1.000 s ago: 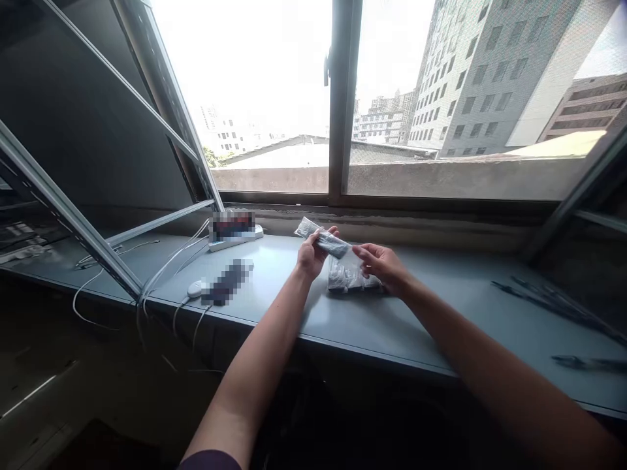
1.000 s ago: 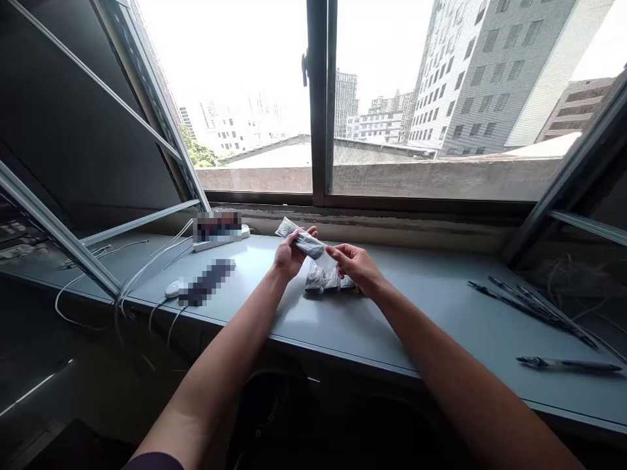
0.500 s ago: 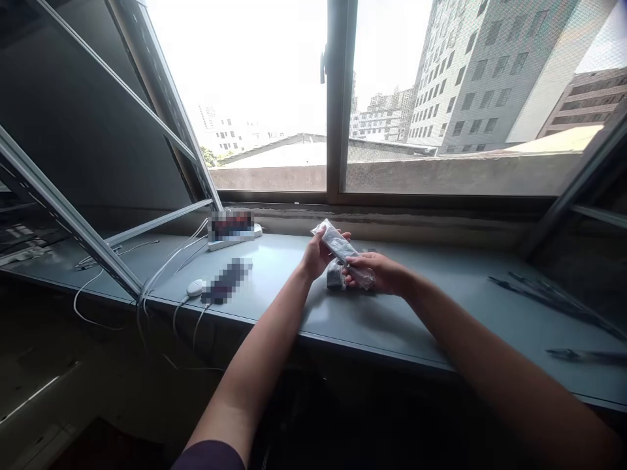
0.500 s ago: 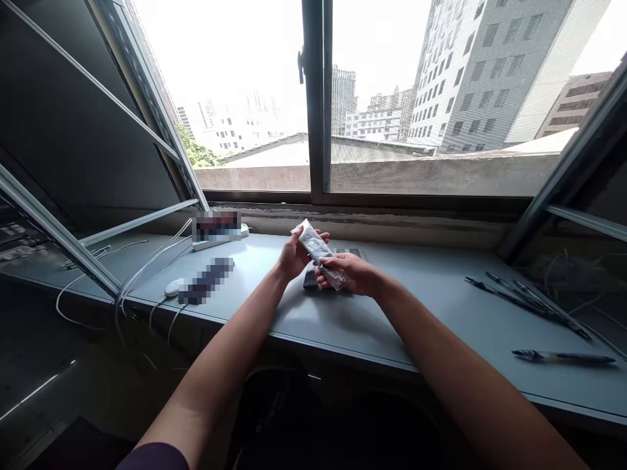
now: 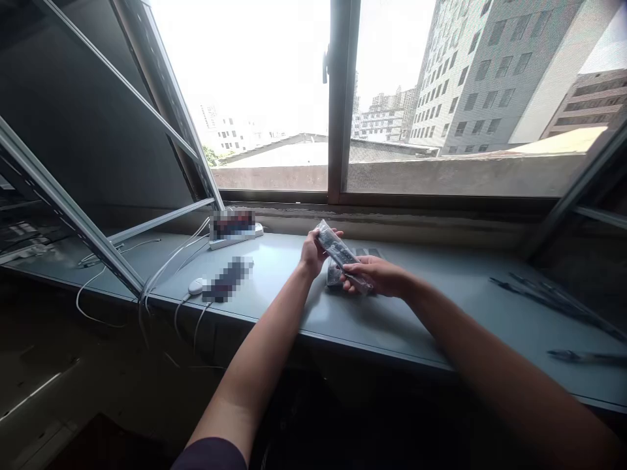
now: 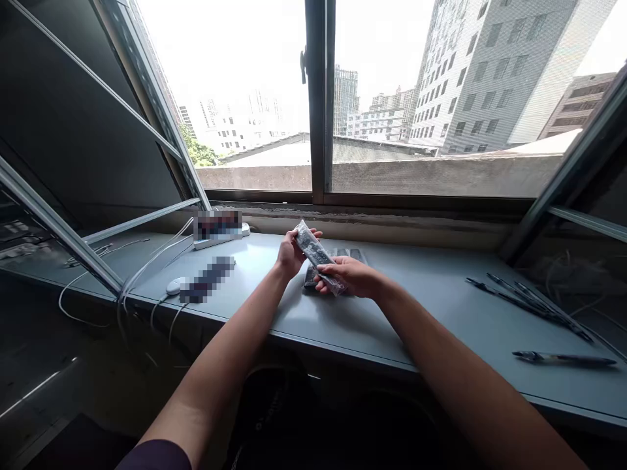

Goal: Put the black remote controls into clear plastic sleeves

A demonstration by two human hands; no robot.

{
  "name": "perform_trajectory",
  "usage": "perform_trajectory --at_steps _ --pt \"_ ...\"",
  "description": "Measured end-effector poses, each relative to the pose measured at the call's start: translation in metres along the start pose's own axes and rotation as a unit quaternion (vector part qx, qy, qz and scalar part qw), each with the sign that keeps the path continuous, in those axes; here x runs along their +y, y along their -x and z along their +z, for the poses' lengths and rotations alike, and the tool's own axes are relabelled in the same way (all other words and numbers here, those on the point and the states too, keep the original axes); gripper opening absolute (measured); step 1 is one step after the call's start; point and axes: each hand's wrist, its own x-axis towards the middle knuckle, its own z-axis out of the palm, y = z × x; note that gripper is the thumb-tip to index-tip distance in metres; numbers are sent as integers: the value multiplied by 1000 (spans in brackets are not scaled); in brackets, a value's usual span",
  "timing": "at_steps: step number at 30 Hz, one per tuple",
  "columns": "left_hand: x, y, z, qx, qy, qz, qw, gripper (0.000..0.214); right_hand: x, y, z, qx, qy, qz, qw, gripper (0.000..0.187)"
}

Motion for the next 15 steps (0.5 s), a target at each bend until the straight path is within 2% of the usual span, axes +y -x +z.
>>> perform_trajectory --at_steps 15 --pt "-1 -4 -1 58 10 14 998 41 2 1 1 -13 4 7 1000 25"
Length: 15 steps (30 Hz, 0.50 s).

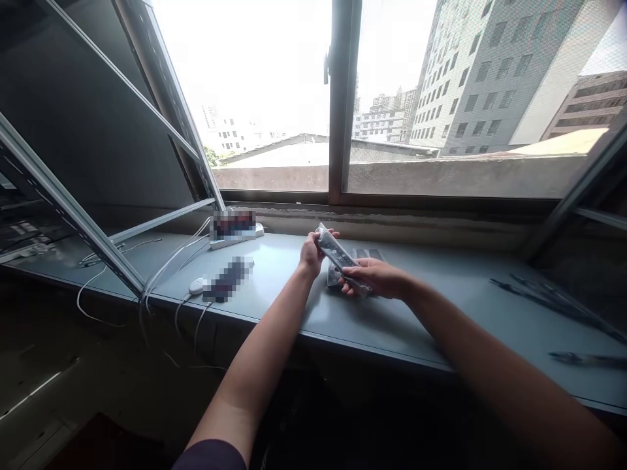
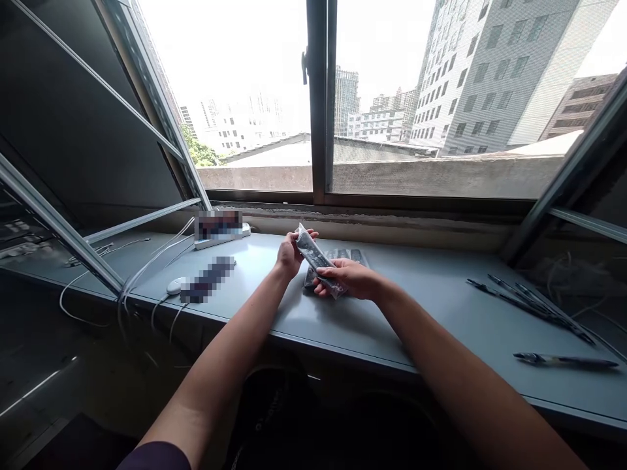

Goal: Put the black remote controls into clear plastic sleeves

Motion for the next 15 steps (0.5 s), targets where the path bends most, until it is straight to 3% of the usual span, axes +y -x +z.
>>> perform_trajectory --at_steps 9,15 --pt "0 2 -1 -74 -3 10 997 49 1 -1 2 24 -11 -34 999 26" --pt "-3 2 0 -54 -34 14 998 35 0 -1 1 58 -8 -39 998 27"
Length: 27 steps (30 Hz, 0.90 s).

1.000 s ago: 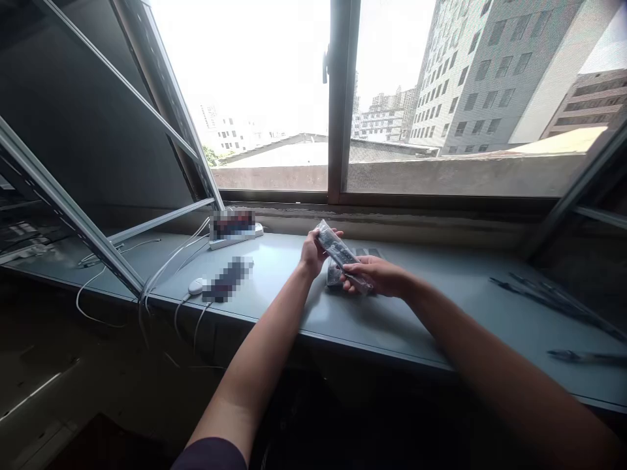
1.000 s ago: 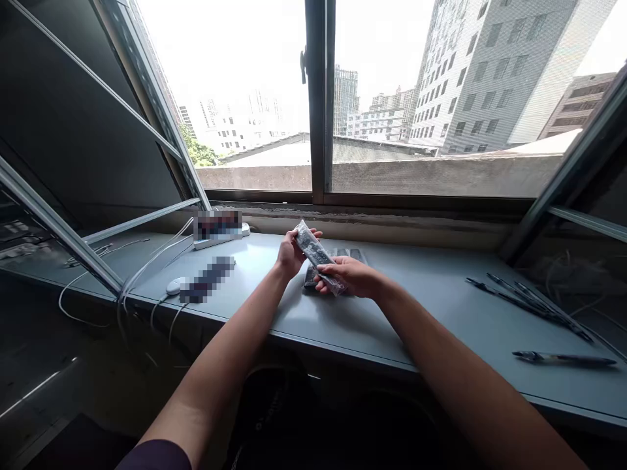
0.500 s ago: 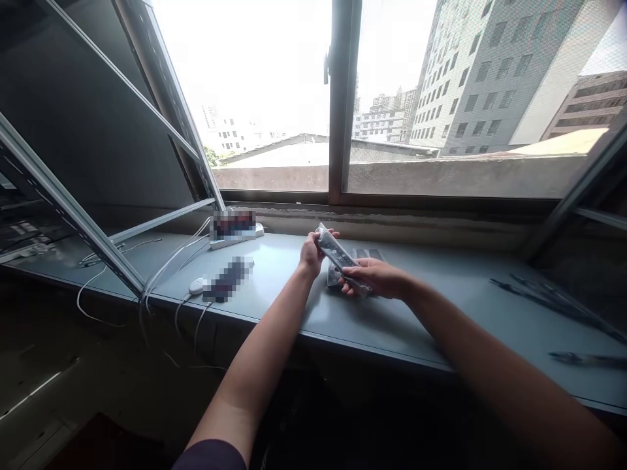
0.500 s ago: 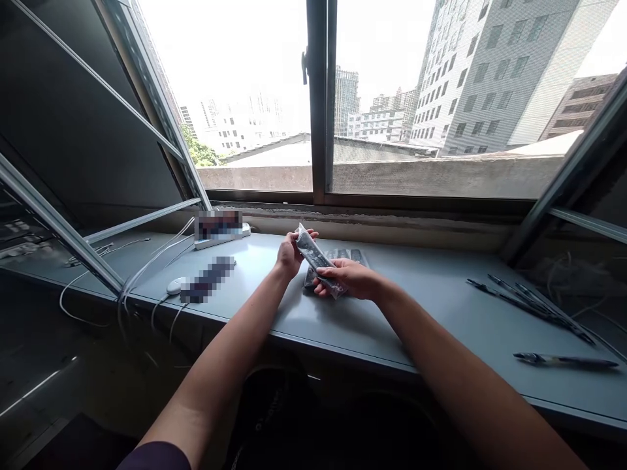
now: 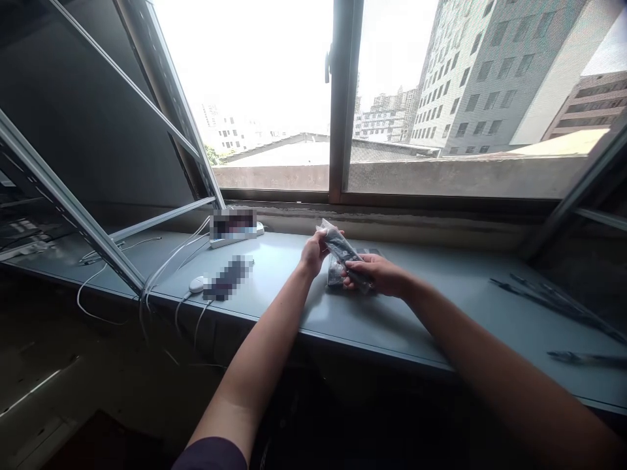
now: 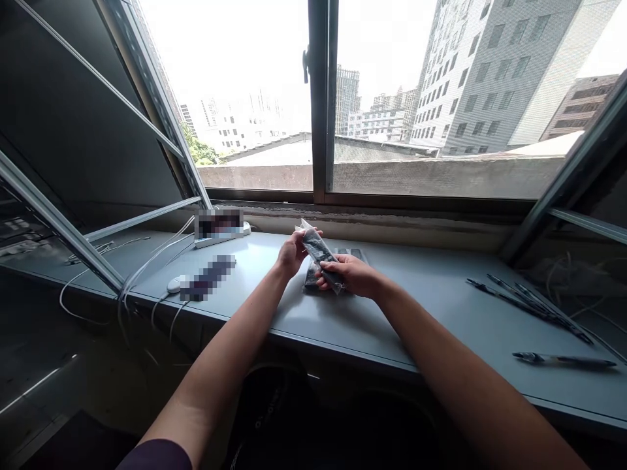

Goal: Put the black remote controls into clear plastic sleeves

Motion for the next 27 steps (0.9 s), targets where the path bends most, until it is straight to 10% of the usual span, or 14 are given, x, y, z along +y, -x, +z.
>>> perform_trajectory --at_steps 27 --pt "-3 4 0 -52 -34 -33 997 40 -3 2 2 -1 -3 23 1000 21"
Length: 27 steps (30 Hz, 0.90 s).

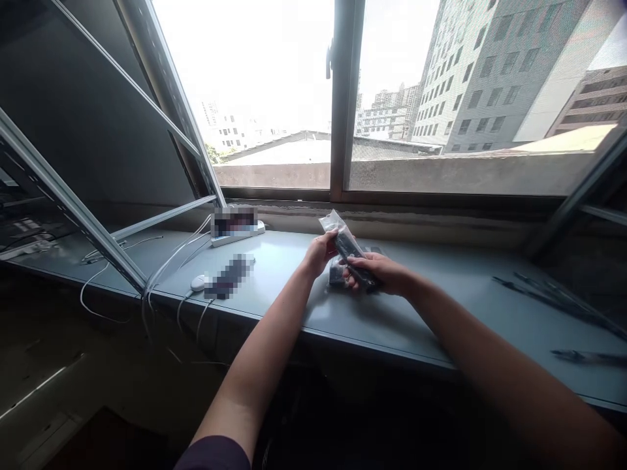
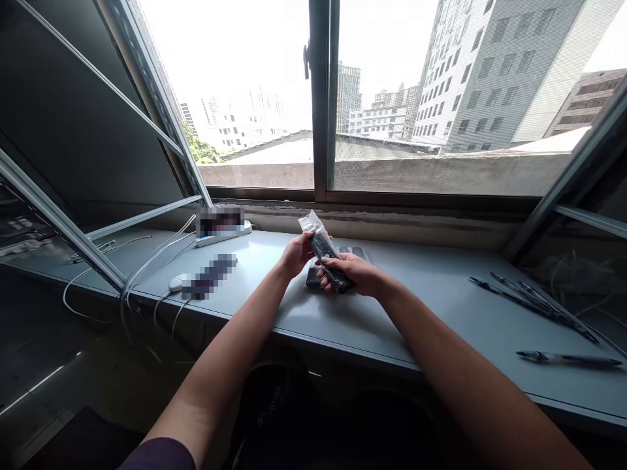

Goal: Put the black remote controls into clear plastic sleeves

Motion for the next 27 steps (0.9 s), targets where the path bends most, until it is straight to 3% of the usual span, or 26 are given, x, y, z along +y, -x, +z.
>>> perform_trajectory --at_steps 6,13,19,27 --pt "1 0 -1 33 1 35 999 44 -1 1 0 4 -5 6 1000 19" --pt "-3 -1 0 17 -17 -11 1000 42 -1 0 1 20 -7 -13 1000 20" --pt "-4 -5 -3 37 -8 10 999 33 -3 0 3 20 9 11 1000 24" --pt "-4 1 -2 14 -31 1 999 46 -6 4 2 22 33 1 999 22"
